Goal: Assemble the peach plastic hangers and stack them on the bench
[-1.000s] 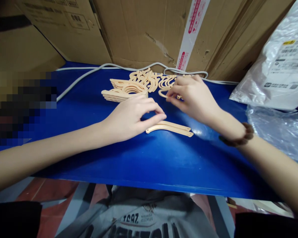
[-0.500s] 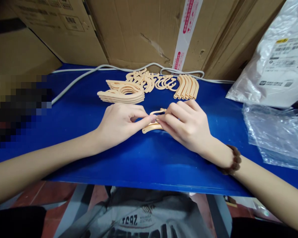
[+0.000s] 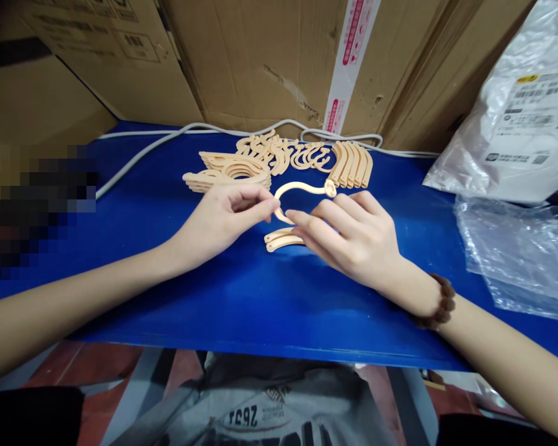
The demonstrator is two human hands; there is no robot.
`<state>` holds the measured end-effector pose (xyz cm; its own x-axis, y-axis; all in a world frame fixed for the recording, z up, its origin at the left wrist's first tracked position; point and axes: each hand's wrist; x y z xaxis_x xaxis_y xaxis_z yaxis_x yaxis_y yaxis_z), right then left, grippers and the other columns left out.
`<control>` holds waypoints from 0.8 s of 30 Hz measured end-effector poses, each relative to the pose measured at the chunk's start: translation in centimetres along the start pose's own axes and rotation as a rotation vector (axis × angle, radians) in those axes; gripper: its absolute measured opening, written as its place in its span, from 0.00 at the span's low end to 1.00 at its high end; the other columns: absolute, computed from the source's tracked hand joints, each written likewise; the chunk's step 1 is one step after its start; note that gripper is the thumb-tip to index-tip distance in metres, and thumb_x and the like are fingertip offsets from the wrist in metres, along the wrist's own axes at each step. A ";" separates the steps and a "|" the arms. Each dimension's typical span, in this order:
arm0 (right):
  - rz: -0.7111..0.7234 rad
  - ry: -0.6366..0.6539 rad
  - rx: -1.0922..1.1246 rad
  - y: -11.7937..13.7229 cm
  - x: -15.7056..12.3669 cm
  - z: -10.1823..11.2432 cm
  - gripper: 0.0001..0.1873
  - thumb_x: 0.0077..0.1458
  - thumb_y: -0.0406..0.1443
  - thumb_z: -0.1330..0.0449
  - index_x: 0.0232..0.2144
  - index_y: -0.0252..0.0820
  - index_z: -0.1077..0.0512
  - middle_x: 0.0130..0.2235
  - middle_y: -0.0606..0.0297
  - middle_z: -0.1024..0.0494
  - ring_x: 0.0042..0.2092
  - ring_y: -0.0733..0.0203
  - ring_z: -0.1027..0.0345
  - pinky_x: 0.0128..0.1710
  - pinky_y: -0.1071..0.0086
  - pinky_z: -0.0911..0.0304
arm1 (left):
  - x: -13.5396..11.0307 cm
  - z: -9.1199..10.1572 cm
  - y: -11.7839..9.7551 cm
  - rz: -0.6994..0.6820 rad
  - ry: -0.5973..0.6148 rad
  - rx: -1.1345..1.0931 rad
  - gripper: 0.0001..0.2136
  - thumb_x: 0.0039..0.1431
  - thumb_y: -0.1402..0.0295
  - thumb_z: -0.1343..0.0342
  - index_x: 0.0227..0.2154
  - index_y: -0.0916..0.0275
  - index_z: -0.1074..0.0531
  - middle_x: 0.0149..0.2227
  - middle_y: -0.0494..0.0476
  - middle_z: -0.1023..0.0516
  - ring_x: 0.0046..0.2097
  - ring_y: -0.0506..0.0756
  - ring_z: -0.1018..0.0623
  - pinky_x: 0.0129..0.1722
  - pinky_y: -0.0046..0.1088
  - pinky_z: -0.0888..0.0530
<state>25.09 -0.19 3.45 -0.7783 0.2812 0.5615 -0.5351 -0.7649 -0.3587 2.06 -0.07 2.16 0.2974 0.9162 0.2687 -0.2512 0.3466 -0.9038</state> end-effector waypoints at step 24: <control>-0.661 0.302 0.968 -1.4 0.4 -1.5 0.18 0.64 0.49 0.41 0.28 0.45 0.25 0.28 0.68 0.23 0.29 0.63 0.33 0.30 0.68 0.40 | -0.2 0.1 1.0 -0.166 0.089 0.235 0.10 0.72 0.61 0.51 0.36 0.61 0.35 0.28 0.47 0.29 0.28 0.48 0.30 0.31 0.26 0.36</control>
<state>25.02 1.87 3.11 -0.5623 0.8066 0.1822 -0.4913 -0.5031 0.7110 1.64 0.16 1.26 0.4289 0.8255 0.3669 -0.3956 0.5367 -0.7453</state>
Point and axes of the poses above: each hand's wrist, its own x-axis towards the middle knuckle, its own z-axis out of the back of the hand, y = z × x
